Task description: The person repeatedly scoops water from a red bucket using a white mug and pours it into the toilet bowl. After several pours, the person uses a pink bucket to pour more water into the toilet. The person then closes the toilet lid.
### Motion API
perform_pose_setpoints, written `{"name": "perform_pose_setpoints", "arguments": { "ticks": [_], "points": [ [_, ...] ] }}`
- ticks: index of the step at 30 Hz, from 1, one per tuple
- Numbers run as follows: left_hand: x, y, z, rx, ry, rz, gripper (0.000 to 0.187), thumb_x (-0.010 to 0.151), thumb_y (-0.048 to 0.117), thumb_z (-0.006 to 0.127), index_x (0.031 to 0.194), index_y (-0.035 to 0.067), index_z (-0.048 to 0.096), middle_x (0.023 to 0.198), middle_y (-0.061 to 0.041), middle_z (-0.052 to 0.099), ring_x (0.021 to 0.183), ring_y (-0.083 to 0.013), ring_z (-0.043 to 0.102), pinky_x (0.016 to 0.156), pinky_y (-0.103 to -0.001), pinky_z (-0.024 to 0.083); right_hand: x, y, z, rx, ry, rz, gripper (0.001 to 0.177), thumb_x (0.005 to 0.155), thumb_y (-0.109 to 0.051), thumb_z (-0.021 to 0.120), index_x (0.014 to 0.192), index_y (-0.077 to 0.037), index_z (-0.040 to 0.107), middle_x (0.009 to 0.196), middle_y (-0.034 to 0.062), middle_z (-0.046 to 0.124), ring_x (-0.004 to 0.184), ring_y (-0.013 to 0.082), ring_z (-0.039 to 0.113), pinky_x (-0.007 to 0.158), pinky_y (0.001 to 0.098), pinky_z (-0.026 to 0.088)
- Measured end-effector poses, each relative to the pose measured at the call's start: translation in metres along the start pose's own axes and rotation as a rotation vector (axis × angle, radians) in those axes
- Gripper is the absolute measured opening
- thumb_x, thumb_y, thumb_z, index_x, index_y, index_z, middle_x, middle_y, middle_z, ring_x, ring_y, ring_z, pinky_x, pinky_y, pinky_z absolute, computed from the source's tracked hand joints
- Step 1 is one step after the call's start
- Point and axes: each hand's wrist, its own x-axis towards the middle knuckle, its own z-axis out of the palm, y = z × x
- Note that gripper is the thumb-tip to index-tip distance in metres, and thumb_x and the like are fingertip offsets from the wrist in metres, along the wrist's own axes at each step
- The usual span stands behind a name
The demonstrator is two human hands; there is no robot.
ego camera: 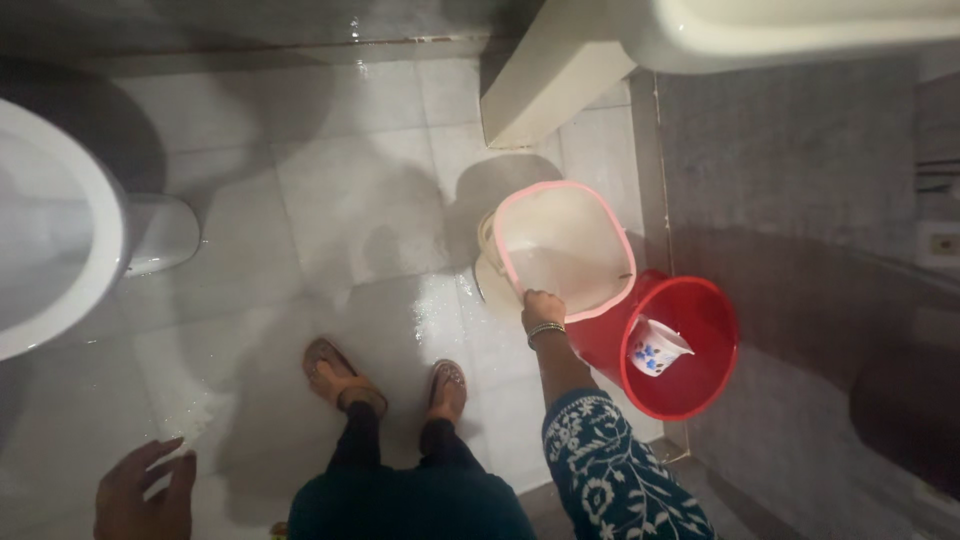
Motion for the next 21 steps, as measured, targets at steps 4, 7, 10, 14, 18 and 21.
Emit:
{"name": "perform_pose_setpoints", "arguments": {
  "ticks": [4,7,10,14,18,21],
  "points": [
    [-0.004,-0.006,0.003,-0.068,0.024,0.011,0.023,0.095,0.008,0.076,0.117,0.004,0.073,0.133,-0.024,0.061,0.111,-0.0332,0.071,0.084,-0.043,0.062,-0.01,-0.015,0.016,-0.009,-0.141,0.049,0.018,0.087,-0.024,0.068,0.101,-0.014,0.071,0.102,0.0115,0.074,0.099,0.032,0.072,0.083,0.0446,0.058],
    [-0.012,0.009,-0.002,-0.194,0.115,0.048,0.028,0.092,0.008,0.076,0.12,0.005,0.071,0.134,-0.019,0.063,0.109,-0.0298,0.071,0.079,-0.04,0.061,-0.019,-0.038,0.007,0.023,-0.209,0.093,0.019,0.099,-0.019,0.056,0.105,-0.017,0.074,0.112,0.0107,0.075,0.108,0.03,0.072,0.087,0.0436,0.06],
    [-0.022,0.026,-0.022,-0.251,0.2,0.103,0.028,0.091,0.01,0.076,0.118,0.006,0.071,0.131,-0.017,0.063,0.104,-0.0268,0.071,0.076,-0.037,0.06,-0.038,-0.065,-0.011,0.082,-0.263,0.103,0.021,0.097,-0.021,0.059,0.109,-0.015,0.075,0.115,0.0147,0.074,0.11,0.0325,0.07,0.091,0.0446,0.058],
    [-0.025,0.035,-0.064,-0.395,0.186,0.015,0.026,0.089,0.008,0.074,0.114,0.006,0.07,0.131,-0.017,0.058,0.104,-0.0257,0.069,0.079,-0.034,0.06,-0.072,-0.11,-0.064,0.244,-0.254,-0.092,0.027,0.089,-0.02,0.063,0.113,-0.018,0.073,0.11,0.0161,0.074,0.106,0.0333,0.07,0.095,0.0438,0.055],
    [-0.03,0.038,-0.112,-0.275,0.26,-0.03,0.014,0.088,0.01,0.079,0.102,0.007,0.075,0.132,-0.014,0.062,0.117,-0.0282,0.064,0.078,-0.034,0.062,-0.097,-0.177,-0.155,0.412,-0.135,-0.292,0.027,0.082,-0.024,0.072,0.108,-0.017,0.074,0.092,0.0101,0.076,0.091,0.0284,0.071,0.088,0.0416,0.056],
    [-0.039,0.045,-0.149,-0.496,0.329,-0.093,0.025,0.086,0.008,0.076,0.11,0.008,0.072,0.13,-0.013,0.06,0.101,-0.0248,0.071,0.077,-0.034,0.063,-0.113,-0.229,-0.24,0.459,0.062,-0.542,0.025,0.079,-0.022,0.075,0.104,-0.018,0.076,0.08,0.0078,0.067,0.077,0.0269,0.065,0.075,0.0422,0.054]
  ]
}}
